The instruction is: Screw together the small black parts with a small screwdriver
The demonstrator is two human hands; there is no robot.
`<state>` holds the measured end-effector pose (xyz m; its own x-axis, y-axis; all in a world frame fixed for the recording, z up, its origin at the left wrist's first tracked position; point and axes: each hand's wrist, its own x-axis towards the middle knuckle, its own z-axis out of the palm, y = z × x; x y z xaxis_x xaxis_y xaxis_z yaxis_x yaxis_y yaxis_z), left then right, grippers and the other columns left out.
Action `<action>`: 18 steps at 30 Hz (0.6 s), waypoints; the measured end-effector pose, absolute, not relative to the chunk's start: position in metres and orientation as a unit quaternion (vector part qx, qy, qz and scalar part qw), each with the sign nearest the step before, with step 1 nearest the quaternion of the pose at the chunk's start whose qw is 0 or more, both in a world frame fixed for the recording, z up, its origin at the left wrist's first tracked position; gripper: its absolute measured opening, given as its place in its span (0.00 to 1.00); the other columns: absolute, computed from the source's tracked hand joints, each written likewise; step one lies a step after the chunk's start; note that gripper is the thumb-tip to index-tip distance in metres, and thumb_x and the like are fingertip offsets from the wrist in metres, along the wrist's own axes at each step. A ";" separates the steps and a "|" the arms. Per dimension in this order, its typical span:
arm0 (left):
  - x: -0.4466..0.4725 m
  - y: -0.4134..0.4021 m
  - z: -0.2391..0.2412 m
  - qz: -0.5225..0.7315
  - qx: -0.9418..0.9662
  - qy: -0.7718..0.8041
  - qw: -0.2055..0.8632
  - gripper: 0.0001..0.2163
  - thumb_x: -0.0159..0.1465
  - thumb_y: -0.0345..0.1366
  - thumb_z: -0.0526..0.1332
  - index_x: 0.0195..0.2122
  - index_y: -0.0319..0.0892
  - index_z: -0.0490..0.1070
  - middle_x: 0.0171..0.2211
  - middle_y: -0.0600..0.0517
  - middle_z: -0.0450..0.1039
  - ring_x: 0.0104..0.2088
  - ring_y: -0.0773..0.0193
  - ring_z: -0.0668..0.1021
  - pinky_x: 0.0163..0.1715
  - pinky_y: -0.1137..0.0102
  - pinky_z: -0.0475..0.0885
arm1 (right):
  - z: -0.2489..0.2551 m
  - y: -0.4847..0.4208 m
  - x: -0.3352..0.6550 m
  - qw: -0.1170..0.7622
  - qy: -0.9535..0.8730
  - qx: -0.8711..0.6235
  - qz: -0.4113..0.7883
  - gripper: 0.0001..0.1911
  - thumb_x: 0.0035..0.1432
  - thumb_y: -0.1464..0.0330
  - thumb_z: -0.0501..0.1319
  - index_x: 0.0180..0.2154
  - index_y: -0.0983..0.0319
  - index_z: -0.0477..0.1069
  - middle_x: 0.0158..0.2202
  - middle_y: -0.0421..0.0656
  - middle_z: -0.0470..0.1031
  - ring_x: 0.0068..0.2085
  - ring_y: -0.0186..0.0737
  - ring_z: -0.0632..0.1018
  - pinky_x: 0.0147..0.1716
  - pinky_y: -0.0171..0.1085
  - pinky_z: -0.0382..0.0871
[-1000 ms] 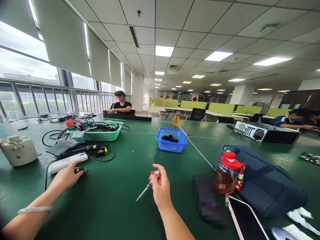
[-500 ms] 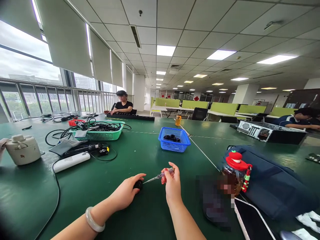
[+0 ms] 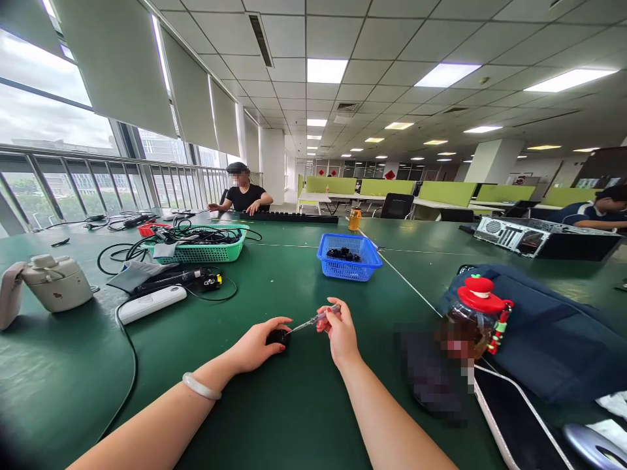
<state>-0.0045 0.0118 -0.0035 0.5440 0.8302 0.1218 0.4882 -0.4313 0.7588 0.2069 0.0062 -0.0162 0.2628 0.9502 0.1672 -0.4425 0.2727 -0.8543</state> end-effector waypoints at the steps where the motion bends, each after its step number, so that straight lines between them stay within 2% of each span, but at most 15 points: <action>1: -0.005 0.012 -0.004 0.250 0.809 0.407 0.344 0.27 0.55 0.30 0.62 0.57 0.47 0.65 0.52 0.51 0.75 0.52 0.60 0.75 0.57 0.66 0.64 | -0.017 0.007 0.207 0.711 -0.362 -0.353 0.488 0.20 0.46 0.64 0.66 0.41 0.59 0.64 0.28 0.37 0.76 0.21 0.32 0.71 0.24 0.36 0.67; 9: -0.004 0.012 0.002 0.236 0.824 0.412 0.309 0.23 0.57 0.28 0.59 0.55 0.46 0.69 0.54 0.52 0.73 0.54 0.58 0.73 0.57 0.67 0.64 | -0.019 0.009 0.207 0.719 -0.378 -0.348 0.468 0.17 0.47 0.63 0.67 0.38 0.58 0.65 0.29 0.38 0.76 0.23 0.33 0.72 0.26 0.37 0.68; 18: -0.006 0.011 0.003 0.216 0.842 0.403 0.286 0.18 0.59 0.32 0.58 0.51 0.47 0.71 0.49 0.52 0.75 0.48 0.58 0.75 0.51 0.67 0.67 | -0.017 0.008 0.204 0.702 -0.425 -0.353 0.449 0.17 0.48 0.60 0.67 0.36 0.58 0.64 0.30 0.38 0.75 0.23 0.34 0.73 0.26 0.37 0.69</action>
<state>-0.0057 0.0108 0.0031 0.5817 0.8025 0.1326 0.5555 -0.5110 0.6559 0.2037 0.0085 -0.0173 0.2367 0.9306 0.2791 -0.3305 0.3472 -0.8776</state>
